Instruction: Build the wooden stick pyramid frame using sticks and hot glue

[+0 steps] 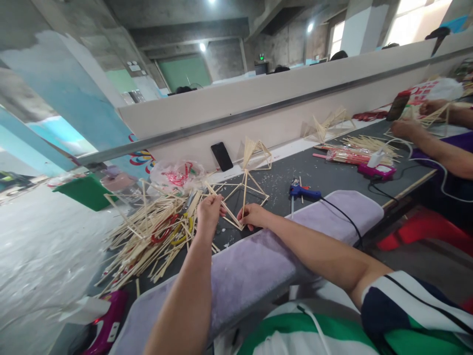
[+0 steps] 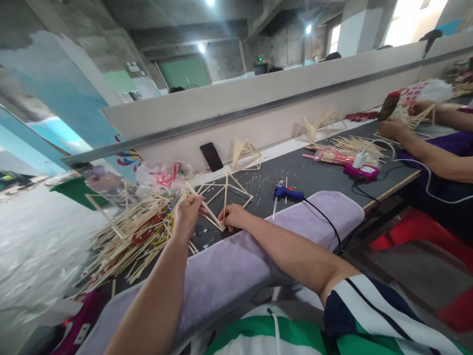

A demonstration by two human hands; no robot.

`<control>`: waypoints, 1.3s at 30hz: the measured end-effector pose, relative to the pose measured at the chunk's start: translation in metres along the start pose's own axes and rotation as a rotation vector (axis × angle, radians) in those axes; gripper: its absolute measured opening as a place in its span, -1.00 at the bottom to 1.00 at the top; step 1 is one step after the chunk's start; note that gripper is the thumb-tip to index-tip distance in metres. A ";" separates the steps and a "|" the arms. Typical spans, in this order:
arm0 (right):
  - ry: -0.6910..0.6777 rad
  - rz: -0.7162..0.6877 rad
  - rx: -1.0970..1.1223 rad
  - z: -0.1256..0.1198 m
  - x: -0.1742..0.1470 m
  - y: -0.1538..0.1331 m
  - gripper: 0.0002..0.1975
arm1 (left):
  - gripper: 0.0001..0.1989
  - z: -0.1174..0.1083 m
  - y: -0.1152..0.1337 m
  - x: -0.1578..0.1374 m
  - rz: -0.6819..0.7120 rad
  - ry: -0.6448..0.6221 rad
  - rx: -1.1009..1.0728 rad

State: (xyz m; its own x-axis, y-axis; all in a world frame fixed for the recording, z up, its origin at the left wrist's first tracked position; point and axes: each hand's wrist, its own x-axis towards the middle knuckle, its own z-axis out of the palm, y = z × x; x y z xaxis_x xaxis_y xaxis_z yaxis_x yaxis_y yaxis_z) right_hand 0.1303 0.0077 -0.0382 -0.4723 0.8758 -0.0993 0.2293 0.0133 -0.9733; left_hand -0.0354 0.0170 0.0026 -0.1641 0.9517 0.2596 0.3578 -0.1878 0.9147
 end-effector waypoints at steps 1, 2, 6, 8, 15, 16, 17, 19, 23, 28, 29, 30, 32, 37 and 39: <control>-0.009 0.009 -0.002 -0.003 -0.002 -0.001 -0.86 | -0.73 0.000 0.000 0.000 -0.004 0.002 0.004; -0.015 0.015 -0.004 -0.006 -0.003 -0.003 -0.85 | -0.73 0.001 0.000 0.000 -0.007 0.003 0.007; 0.024 0.000 -0.015 -0.027 -0.011 -0.009 -0.80 | -0.74 0.003 0.000 0.001 -0.009 0.009 0.021; 0.108 -0.015 -0.030 -0.036 -0.013 -0.010 -0.82 | -0.74 0.004 -0.001 0.001 -0.010 0.008 0.030; 0.378 -0.144 -0.065 -0.043 -0.016 -0.020 -0.89 | -0.70 0.004 -0.003 0.003 -0.017 -0.001 0.072; 0.392 -0.181 -0.079 -0.041 -0.017 -0.022 -0.88 | -0.69 0.004 -0.002 0.003 -0.016 -0.001 0.077; 0.396 -0.221 -0.101 -0.038 -0.018 -0.023 -0.87 | -0.69 0.004 -0.002 0.002 -0.015 -0.002 0.081; 0.368 -0.300 -0.159 -0.031 -0.019 -0.023 -0.87 | -0.70 0.005 0.000 0.002 -0.014 -0.001 0.088; 0.297 -0.397 -0.272 -0.011 -0.016 -0.017 -0.85 | -0.71 0.006 0.003 0.001 -0.012 -0.001 0.098; 0.367 -0.313 -0.507 0.003 -0.010 -0.012 -0.72 | -0.70 0.007 0.003 0.002 -0.004 -0.004 0.101; 0.379 -0.286 -0.548 0.004 -0.008 -0.011 -0.70 | -0.70 0.007 0.003 0.002 -0.002 -0.006 0.101; 0.383 -0.266 -0.578 0.005 -0.007 -0.011 -0.70 | -0.69 0.007 0.002 0.003 -0.001 -0.009 0.100; 0.370 -0.241 -0.613 0.006 -0.004 -0.010 -0.73 | -0.69 0.008 0.001 0.004 0.000 -0.016 0.100; 0.318 -0.151 -0.696 0.011 -0.007 -0.014 -0.71 | -0.70 0.008 0.002 0.006 0.001 -0.020 0.098; 0.305 -0.115 -0.716 0.013 -0.011 -0.017 -0.71 | -0.71 0.008 0.003 0.006 0.001 -0.019 0.093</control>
State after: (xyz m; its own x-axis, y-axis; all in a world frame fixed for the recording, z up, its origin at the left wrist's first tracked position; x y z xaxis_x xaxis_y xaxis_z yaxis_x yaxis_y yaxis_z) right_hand 0.1203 -0.0085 -0.0232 -0.2951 0.9426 0.1560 0.7350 0.3283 -0.5933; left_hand -0.0279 0.0241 0.0041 -0.1461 0.9562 0.2536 0.4423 -0.1661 0.8813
